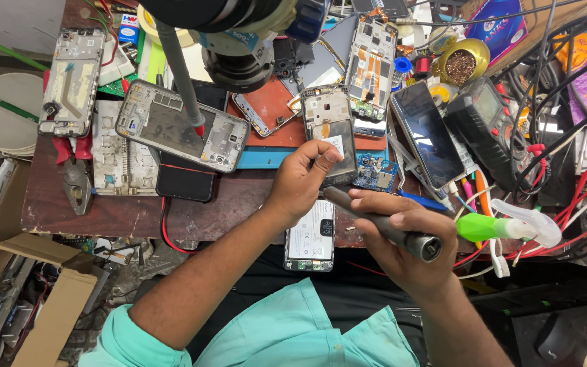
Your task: The person uses a hot air gun and pliers to remove a component from a disassembled smartphone, then transfers the component to another phone and connects a circuit board to the battery.
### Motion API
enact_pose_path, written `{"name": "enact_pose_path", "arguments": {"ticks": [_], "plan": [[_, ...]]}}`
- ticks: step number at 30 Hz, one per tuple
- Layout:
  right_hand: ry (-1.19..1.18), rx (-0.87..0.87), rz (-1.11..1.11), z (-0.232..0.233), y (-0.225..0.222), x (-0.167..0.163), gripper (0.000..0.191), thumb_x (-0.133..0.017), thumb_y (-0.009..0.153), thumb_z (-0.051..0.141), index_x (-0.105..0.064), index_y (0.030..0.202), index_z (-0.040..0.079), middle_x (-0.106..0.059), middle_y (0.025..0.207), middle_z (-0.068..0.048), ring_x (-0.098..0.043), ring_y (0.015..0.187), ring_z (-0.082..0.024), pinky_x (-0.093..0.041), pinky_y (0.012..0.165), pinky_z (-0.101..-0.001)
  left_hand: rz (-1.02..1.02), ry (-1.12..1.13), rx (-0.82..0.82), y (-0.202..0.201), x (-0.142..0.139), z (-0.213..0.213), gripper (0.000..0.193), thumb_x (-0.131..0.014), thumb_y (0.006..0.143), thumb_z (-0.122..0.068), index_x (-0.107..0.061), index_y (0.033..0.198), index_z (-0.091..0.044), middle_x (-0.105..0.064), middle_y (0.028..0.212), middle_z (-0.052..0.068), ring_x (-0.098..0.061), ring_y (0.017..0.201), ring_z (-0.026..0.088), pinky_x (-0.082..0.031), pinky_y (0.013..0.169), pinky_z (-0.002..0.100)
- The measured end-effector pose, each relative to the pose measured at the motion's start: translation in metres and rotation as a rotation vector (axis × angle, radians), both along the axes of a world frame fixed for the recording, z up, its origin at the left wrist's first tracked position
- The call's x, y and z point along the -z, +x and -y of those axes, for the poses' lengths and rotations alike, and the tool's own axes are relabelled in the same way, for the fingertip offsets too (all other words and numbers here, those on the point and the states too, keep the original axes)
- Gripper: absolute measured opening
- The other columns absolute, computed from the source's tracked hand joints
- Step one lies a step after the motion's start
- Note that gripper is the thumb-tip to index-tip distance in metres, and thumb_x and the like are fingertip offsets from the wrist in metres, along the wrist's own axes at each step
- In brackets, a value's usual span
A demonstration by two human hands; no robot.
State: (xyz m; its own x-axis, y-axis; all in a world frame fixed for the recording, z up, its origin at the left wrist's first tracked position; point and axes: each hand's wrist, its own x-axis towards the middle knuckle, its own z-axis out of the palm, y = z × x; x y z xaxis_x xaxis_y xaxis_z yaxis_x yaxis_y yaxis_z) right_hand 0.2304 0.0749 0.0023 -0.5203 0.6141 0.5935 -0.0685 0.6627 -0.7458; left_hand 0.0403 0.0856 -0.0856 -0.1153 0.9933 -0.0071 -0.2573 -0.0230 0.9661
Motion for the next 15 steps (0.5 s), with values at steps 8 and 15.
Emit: {"name": "enact_pose_path", "arguments": {"ticks": [8, 15], "plan": [[-0.028, 0.055, -0.01, -0.003, 0.0008, -0.0024, 0.048, -0.069, 0.098, -0.001, -0.031, 0.124, 0.013, -0.071, 0.114, -0.025, -0.075, 0.111, -0.034, -0.064, 0.095, -0.0435, 0.028, -0.009, -0.003, 0.0004, 0.003, -0.0017, 0.027, -0.059, 0.106, -0.031, -0.068, 0.104, -0.006, -0.065, 0.094, -0.004, -0.055, 0.086, 0.003, -0.048, 0.078, 0.021], [-0.133, 0.103, -0.094, -0.002, 0.0065, -0.0037, 0.046, -0.067, 0.105, 0.0, -0.03, 0.128, 0.013, -0.07, 0.11, -0.026, -0.074, 0.107, -0.033, -0.064, 0.101, -0.0496, 0.016, -0.006, -0.011, 0.0008, 0.0068, -0.0019, 0.027, -0.06, 0.106, -0.031, -0.069, 0.104, -0.005, -0.065, 0.091, -0.005, -0.052, 0.082, 0.003, -0.046, 0.074, 0.02]]}}
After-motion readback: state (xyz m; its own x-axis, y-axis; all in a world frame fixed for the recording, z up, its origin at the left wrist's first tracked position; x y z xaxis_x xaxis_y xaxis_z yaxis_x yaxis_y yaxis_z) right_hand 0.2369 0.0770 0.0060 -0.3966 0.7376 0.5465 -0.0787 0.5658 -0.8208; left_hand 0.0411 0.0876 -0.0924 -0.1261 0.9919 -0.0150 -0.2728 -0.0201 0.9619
